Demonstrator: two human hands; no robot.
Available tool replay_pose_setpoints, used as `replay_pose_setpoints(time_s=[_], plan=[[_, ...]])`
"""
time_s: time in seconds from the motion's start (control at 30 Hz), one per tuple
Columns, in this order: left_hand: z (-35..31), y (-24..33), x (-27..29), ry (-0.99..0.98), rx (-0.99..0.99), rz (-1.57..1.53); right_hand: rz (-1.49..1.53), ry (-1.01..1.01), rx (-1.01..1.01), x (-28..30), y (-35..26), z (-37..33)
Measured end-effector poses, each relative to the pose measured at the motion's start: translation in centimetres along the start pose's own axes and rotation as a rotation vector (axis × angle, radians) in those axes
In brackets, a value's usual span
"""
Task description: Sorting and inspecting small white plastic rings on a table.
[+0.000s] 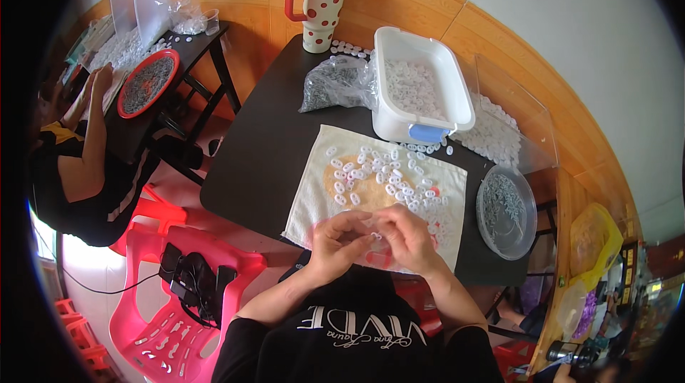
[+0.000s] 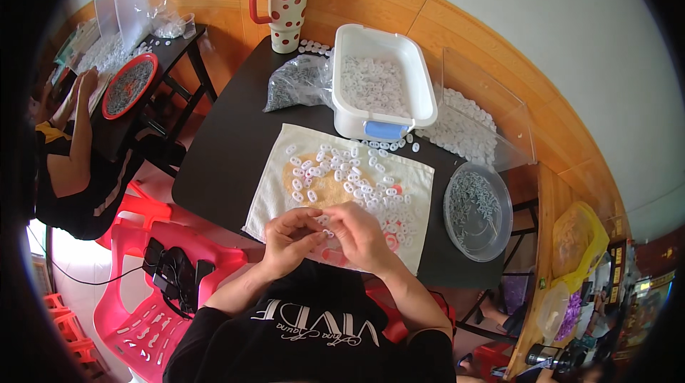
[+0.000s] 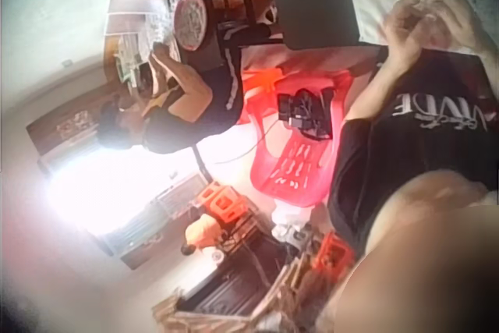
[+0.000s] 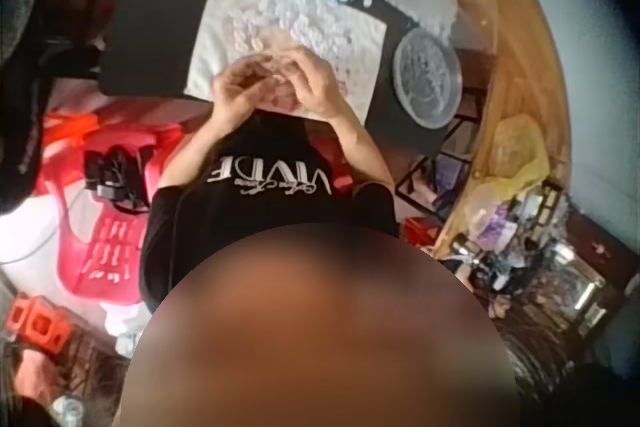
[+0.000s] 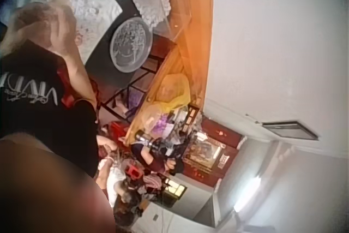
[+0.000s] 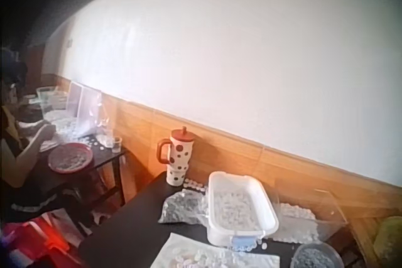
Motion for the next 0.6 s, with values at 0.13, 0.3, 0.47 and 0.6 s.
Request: replay_pose_setpoints(time_s=[0.13,0.3,0.47,0.6], plan=[[-0.1,0.1,-0.1,0.002,-0.003,0.036,0.160,0.051,-0.245,0.9,1.4,-0.4],[0.0,0.0,0.0,-0.011,0.004,0.024,0.132,-0.026,-0.176,0.4,0.1,-0.2],[0.0,-0.2,0.0,-0.017,0.015,0.029,0.124,-0.034,-0.118,0.5,0.0,-0.1],[-0.1,-0.3,0.1,-0.017,0.025,0.021,0.127,-0.061,-0.103,0.4,-0.1,0.0]])
Point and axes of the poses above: each hand's wrist, its own z-axis towards the middle knuckle, its own x-axis out of the back of the hand, y = z × x, the point moved 5 cm from there along z, towards the middle knuckle, and after that the axes turned 6 degrees about -x, right-handed, at the moved point
